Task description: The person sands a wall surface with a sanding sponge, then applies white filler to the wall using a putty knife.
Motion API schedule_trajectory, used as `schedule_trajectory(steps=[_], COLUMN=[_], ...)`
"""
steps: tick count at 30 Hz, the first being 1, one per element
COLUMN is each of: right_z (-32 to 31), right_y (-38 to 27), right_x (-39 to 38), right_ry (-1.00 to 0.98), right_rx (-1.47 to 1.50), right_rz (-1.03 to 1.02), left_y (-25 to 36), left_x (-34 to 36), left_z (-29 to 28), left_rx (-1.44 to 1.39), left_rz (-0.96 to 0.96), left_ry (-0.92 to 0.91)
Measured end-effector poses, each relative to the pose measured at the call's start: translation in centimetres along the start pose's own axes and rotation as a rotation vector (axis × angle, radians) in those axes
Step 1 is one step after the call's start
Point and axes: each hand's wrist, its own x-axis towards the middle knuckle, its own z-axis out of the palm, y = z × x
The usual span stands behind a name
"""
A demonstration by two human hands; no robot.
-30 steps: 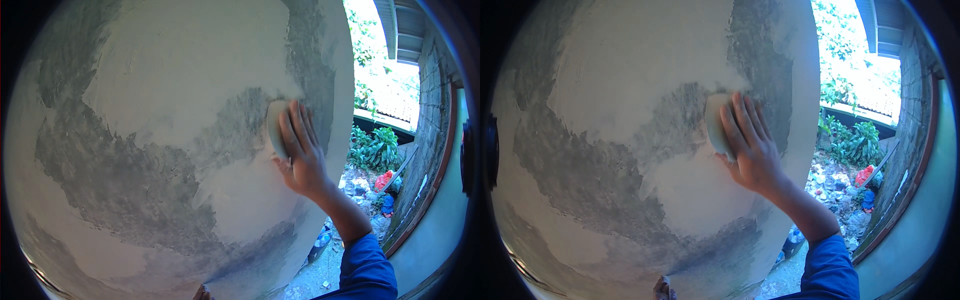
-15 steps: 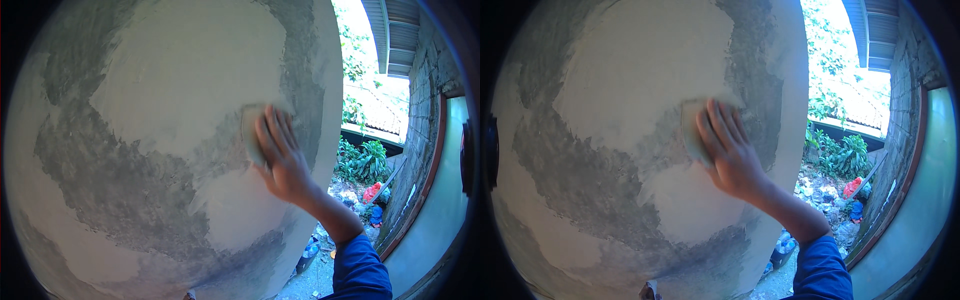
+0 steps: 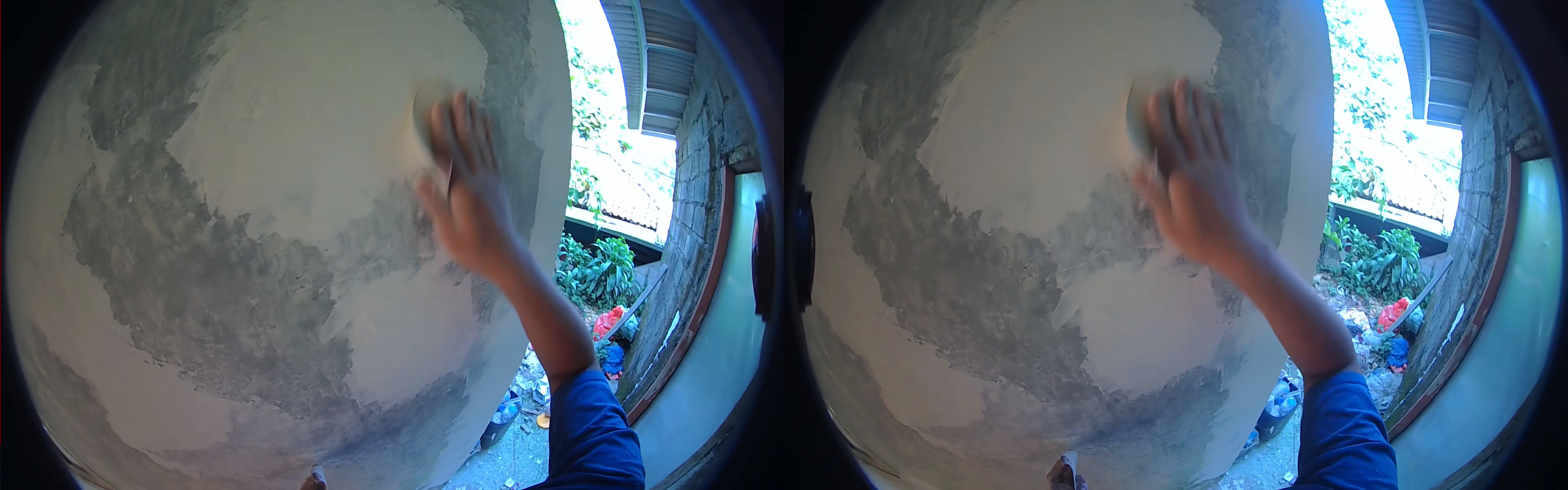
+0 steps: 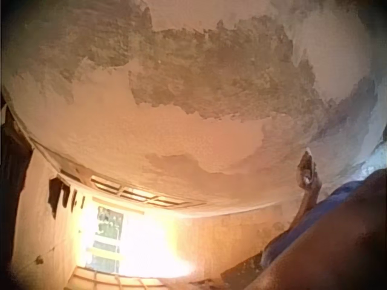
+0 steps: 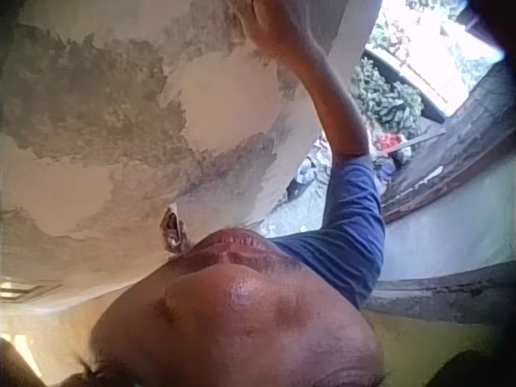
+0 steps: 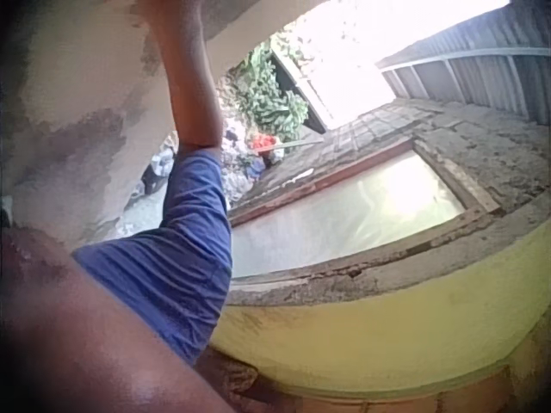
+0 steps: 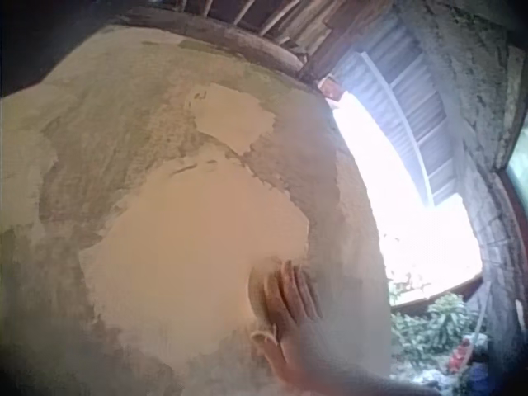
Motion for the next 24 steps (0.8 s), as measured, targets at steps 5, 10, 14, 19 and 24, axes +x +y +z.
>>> schedule_trajectory(steps=[5,10,14,19,24], right_z=[-0.4,-0.4,0.6,0.0,-0.2], right_y=[-2.6,2.9,2.7,-3.2,1.6], right_x=[-3.2,4.4,6.1,2.2,5.8], right_ry=[-0.155,0.049,0.156,-0.028,0.096], right_rx=[0.066,-0.049,0.053,0.019,0.009], right_rz=[-0.108,-0.038,0.015,-0.074,-0.120], left_y=[0.4,3.6,5.7,5.9,6.1], left_x=[-0.1,0.5,1.1,1.6,1.9], left_z=[0.2,2.6,4.6,4.6,4.6], left_rx=[0.014,0.229,0.172,0.193,0.215], left_rz=[0.115,0.098,-0.010,0.018,0.016], left_ry=[0.016,-0.047,0.011,0.025,-0.015])
